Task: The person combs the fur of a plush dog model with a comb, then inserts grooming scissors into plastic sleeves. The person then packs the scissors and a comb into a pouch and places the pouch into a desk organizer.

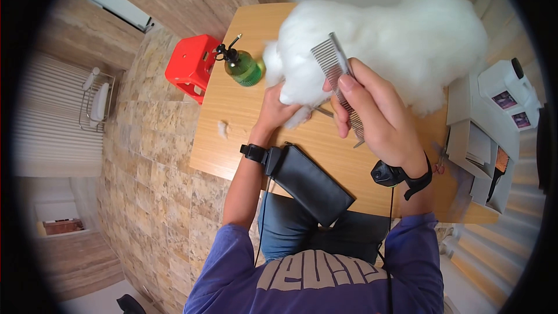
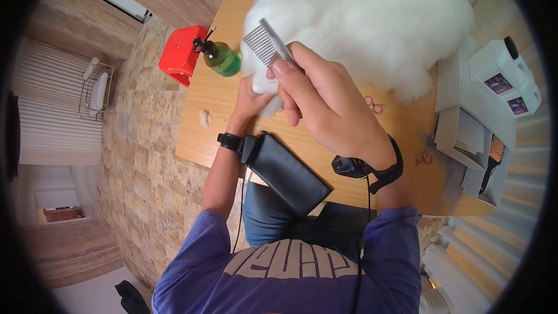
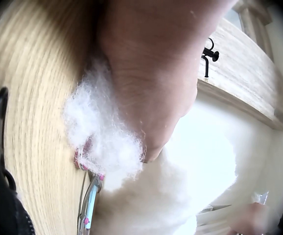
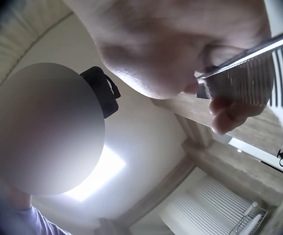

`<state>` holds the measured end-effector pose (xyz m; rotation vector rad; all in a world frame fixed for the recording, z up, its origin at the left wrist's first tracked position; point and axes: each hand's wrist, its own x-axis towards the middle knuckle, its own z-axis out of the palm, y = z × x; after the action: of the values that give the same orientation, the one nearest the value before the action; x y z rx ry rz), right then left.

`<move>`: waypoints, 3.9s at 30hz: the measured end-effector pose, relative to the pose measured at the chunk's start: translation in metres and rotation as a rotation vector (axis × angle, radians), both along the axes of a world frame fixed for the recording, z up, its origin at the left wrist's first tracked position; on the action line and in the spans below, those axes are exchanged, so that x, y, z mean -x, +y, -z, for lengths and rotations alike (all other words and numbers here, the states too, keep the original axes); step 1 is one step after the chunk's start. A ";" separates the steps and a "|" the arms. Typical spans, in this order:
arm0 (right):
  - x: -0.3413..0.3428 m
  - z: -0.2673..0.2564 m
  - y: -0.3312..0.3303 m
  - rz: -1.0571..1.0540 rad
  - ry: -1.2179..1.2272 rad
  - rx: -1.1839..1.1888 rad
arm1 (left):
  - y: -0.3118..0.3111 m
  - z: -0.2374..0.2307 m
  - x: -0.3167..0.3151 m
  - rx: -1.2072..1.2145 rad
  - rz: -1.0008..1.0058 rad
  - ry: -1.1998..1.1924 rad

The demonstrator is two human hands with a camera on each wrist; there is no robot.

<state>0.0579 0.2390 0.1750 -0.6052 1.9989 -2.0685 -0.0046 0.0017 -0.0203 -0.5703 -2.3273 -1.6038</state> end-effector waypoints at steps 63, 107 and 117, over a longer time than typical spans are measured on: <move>-0.199 0.190 0.141 0.881 0.534 -0.623 | -0.033 0.013 -0.332 0.098 -0.113 -0.591; -0.210 0.189 0.036 0.453 0.403 -0.588 | 0.056 0.018 -0.289 -0.285 -0.034 -0.753; -0.223 0.177 0.036 0.470 -0.131 -0.275 | 0.061 0.008 -0.302 -0.094 0.041 -0.558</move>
<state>0.2812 0.2750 -0.0018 0.0597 2.4611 -1.9325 0.2975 0.0628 -0.0281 -0.1569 -2.5990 -2.0921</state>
